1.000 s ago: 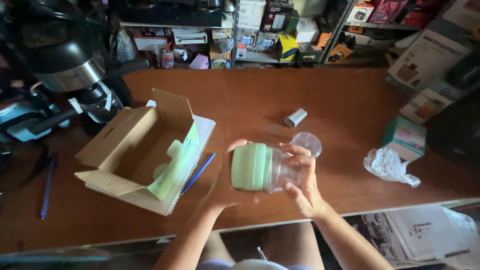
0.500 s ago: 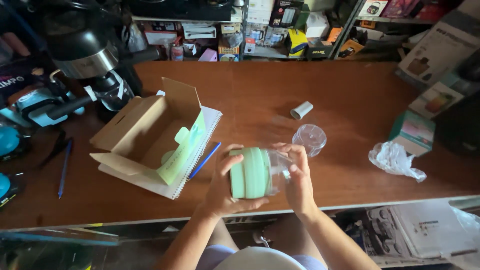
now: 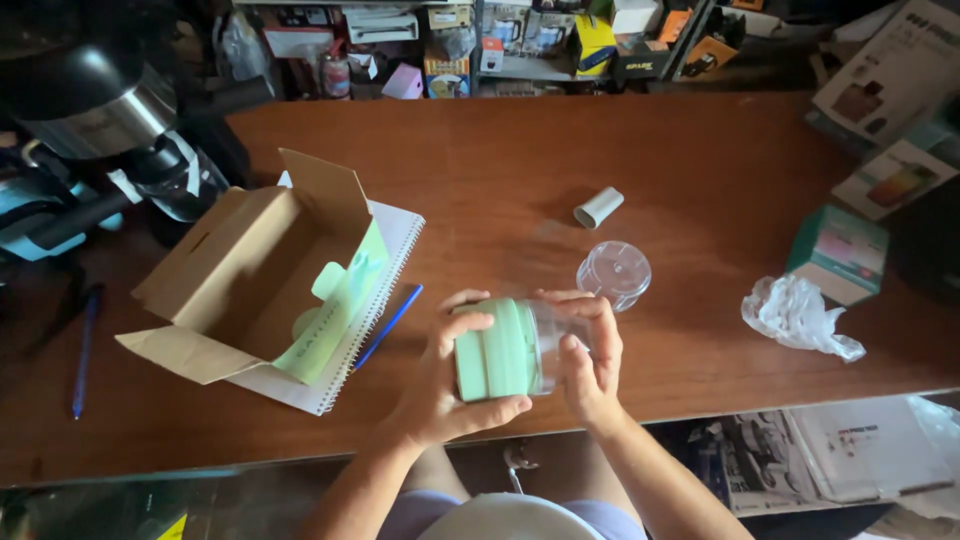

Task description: The person assembles a light green manual food chopper by inserting a white plastic shaft into the handle, placing a metal blade disc into the head, and screwing on a clear plastic container. The person repeats the assembly and disassembly steps while briefly consulting the instruction manual.

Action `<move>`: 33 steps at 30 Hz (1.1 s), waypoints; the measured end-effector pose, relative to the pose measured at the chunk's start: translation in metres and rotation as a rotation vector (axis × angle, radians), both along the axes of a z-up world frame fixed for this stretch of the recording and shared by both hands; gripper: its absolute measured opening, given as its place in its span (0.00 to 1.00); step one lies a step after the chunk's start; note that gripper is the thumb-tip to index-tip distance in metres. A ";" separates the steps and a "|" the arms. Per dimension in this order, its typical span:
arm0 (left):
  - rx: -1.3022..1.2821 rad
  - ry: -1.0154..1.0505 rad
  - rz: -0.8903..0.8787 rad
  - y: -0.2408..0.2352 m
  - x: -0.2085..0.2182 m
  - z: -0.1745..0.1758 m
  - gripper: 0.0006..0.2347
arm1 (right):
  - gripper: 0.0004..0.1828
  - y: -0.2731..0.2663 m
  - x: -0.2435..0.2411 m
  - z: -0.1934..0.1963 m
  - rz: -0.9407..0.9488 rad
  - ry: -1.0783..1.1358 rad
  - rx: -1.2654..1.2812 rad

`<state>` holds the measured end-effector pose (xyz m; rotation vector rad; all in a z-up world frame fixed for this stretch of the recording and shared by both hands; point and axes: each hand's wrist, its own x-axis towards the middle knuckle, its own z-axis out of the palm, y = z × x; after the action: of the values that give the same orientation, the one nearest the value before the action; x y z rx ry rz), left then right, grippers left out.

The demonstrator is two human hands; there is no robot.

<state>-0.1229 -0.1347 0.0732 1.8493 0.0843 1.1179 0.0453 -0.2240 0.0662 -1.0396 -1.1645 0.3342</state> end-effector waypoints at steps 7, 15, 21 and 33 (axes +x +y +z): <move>-0.025 -0.002 0.096 -0.003 0.001 -0.012 0.34 | 0.20 0.001 0.008 -0.018 0.020 -0.059 0.088; -0.031 0.000 0.075 -0.007 -0.003 -0.017 0.34 | 0.21 0.001 0.008 -0.026 0.051 -0.094 0.175; -0.021 -0.032 0.066 -0.003 0.000 -0.022 0.34 | 0.21 0.001 0.014 -0.019 0.104 -0.144 0.131; 0.081 -0.099 0.140 -0.009 -0.003 -0.028 0.33 | 0.21 -0.003 0.005 -0.020 0.115 -0.121 0.124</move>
<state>-0.1259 -0.1440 0.0454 1.8797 0.1142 1.3253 0.0500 -0.2272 0.0467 -0.8969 -1.3404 0.2885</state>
